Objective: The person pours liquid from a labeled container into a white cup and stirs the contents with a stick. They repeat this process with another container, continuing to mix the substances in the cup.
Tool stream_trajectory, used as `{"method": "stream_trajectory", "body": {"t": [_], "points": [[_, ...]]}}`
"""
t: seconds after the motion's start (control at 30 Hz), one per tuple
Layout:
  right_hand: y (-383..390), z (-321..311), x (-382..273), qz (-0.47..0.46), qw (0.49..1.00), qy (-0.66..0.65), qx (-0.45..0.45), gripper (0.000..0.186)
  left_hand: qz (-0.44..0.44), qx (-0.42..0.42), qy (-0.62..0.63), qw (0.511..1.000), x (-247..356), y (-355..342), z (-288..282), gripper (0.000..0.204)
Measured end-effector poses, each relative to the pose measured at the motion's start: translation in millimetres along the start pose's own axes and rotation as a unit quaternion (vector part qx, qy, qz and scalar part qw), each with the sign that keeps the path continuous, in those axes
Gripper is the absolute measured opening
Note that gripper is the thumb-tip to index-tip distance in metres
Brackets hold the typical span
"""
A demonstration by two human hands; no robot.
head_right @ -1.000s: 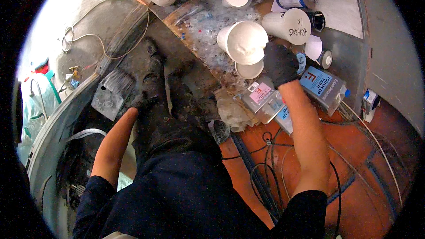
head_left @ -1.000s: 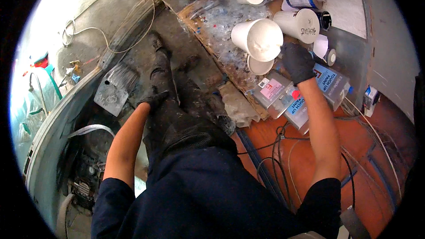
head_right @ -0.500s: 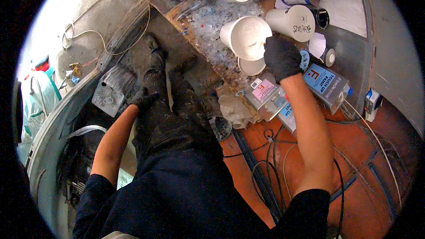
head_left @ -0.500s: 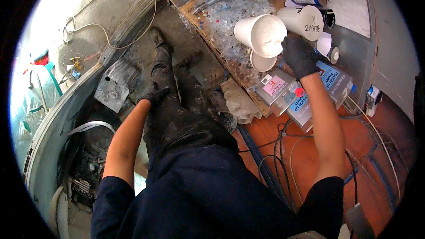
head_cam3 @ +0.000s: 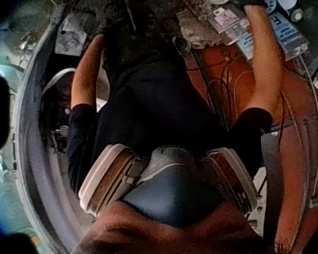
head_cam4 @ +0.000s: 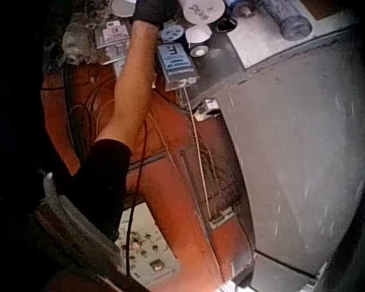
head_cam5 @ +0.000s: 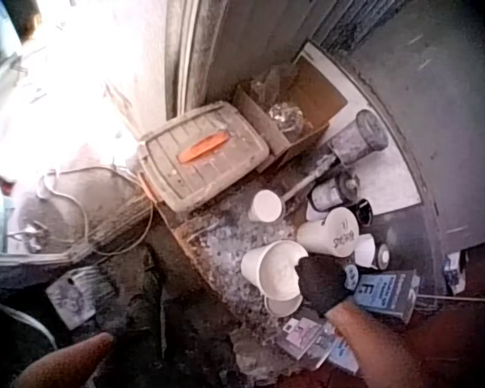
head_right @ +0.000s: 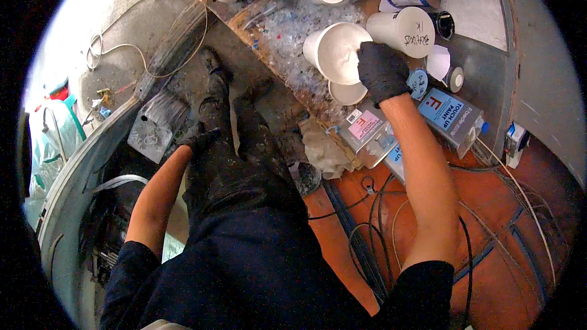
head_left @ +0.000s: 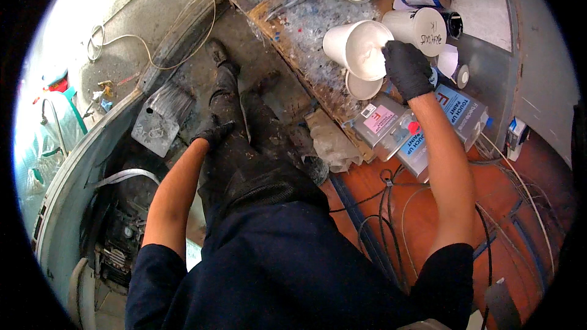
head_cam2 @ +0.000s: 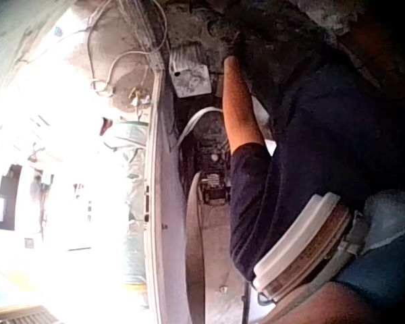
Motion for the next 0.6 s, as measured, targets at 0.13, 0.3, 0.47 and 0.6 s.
{"method": "stream_trajectory", "body": {"t": [0.13,0.3,0.47,0.6], "points": [[-1,6,-13,-0.050,0.996,-0.067,0.021,0.027,0.010,-0.009,-0.016,1.000,0,-1,1,0.097],[5,7,1,-0.039,0.998,0.019,-0.053,0.028,0.008,0.005,-0.012,1.000,-5,-7,3,0.095],[-17,-4,-16,-0.056,0.997,-0.048,0.026,0.028,0.008,0.013,-0.038,0.999,-5,-11,5,0.095],[-6,12,-37,-0.141,0.987,-0.046,-0.067,0.028,0.006,0.000,0.002,1.000,-5,-6,6,0.095]]}}
Point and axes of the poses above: each hand's wrist, its own y-axis away from the middle knuckle, its own z-axis out of the palm, x = y × z, the point moved 9 cm from there along -y, towards the middle knuckle, and after that the axes turned 14 degrees about -z, right-handed, at the moved point
